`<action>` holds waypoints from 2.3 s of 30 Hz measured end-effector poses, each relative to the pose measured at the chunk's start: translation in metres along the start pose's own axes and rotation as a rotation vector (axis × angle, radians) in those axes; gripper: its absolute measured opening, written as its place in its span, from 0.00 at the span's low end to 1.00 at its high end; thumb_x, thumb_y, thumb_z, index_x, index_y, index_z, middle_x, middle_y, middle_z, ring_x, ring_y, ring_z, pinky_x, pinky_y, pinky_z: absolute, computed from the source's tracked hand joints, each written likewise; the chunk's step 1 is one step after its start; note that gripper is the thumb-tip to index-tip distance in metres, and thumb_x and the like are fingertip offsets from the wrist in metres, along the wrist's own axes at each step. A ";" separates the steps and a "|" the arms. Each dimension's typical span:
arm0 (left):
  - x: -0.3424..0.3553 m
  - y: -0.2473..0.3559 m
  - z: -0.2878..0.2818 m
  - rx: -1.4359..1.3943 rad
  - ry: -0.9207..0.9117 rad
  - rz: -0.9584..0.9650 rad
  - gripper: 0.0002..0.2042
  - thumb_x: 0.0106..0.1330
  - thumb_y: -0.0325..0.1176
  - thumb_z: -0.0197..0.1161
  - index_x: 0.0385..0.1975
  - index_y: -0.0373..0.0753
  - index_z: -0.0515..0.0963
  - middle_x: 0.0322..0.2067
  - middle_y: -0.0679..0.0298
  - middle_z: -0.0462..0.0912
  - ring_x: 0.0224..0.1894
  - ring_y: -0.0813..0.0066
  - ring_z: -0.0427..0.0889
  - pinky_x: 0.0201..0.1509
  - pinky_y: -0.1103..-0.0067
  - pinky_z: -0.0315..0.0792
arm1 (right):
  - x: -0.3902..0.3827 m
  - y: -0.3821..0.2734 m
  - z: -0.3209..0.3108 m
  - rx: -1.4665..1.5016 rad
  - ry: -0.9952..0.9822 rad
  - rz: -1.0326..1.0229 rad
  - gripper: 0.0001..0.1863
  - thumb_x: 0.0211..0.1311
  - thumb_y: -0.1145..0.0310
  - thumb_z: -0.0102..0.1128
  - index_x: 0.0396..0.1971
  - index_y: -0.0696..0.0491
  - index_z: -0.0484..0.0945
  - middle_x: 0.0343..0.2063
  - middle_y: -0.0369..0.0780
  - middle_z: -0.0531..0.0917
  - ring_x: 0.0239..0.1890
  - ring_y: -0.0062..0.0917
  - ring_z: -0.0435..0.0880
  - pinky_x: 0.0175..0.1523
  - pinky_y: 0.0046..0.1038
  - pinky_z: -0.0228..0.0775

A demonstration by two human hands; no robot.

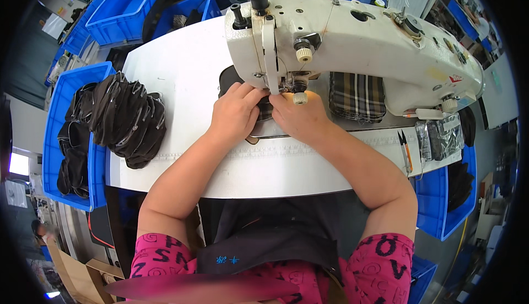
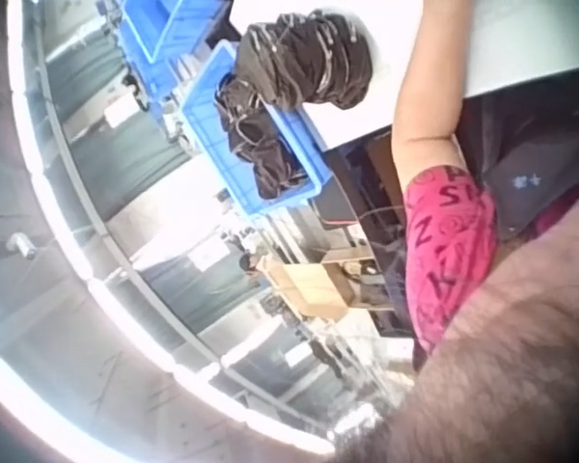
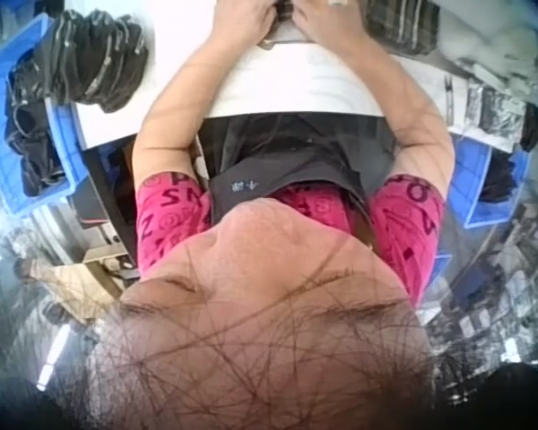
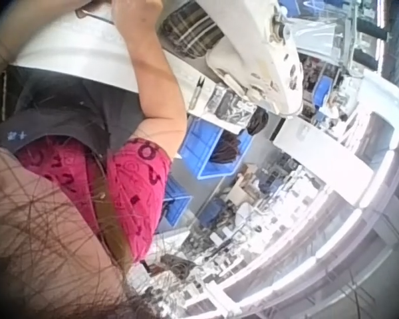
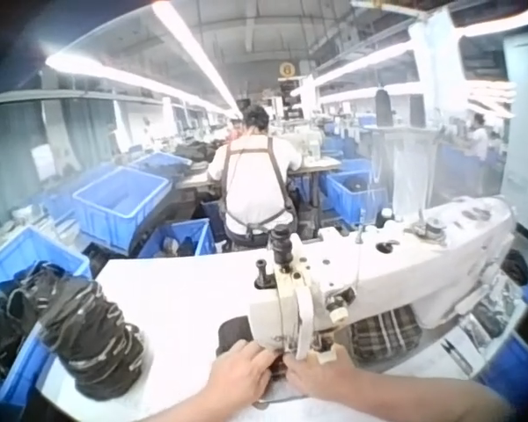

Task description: Using an industrial sewing machine to stitch a leather bag or pouch.

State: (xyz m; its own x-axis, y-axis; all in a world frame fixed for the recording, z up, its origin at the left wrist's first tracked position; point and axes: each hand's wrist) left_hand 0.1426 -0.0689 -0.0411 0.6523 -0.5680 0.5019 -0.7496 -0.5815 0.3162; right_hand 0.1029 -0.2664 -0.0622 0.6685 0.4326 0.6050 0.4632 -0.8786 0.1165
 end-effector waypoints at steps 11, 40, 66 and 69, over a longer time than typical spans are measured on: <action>0.002 -0.003 0.009 0.066 0.033 0.105 0.14 0.53 0.30 0.72 0.40 0.45 0.81 0.32 0.68 0.79 0.35 0.64 0.81 0.36 0.70 0.77 | 0.000 0.007 -0.005 0.341 -0.142 0.102 0.08 0.55 0.73 0.66 0.32 0.49 0.75 0.27 0.37 0.82 0.29 0.39 0.84 0.31 0.39 0.76; 0.014 -0.024 -0.011 -0.346 -0.304 -0.072 0.08 0.70 0.34 0.67 0.46 0.43 0.86 0.46 0.60 0.85 0.54 0.59 0.80 0.59 0.68 0.76 | -0.003 0.004 -0.028 0.220 -0.219 -0.054 0.08 0.52 0.75 0.62 0.34 0.53 0.80 0.23 0.36 0.82 0.25 0.30 0.84 0.28 0.32 0.73; 0.011 -0.004 -0.008 -0.177 -0.277 -0.033 0.07 0.64 0.31 0.70 0.41 0.43 0.86 0.44 0.64 0.87 0.47 0.60 0.85 0.51 0.69 0.80 | -0.010 -0.005 -0.041 0.200 -0.457 -0.120 0.13 0.49 0.73 0.65 0.36 0.59 0.80 0.19 0.37 0.81 0.21 0.27 0.84 0.26 0.31 0.72; 0.011 -0.005 -0.006 -0.173 -0.264 -0.058 0.07 0.64 0.32 0.70 0.41 0.42 0.87 0.42 0.63 0.88 0.46 0.60 0.85 0.50 0.69 0.80 | -0.012 -0.006 -0.038 0.142 -0.392 -0.124 0.13 0.49 0.73 0.65 0.36 0.59 0.80 0.17 0.36 0.81 0.19 0.27 0.83 0.25 0.30 0.71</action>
State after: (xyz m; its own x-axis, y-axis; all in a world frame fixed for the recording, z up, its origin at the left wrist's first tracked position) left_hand 0.1531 -0.0692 -0.0322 0.6844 -0.6813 0.2598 -0.7032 -0.5226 0.4820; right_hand 0.0700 -0.2735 -0.0403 0.7603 0.6016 0.2451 0.6113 -0.7902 0.0431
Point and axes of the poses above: each hand's wrist, its own x-axis towards the middle knuckle, its own z-axis out of the palm, y = z × x
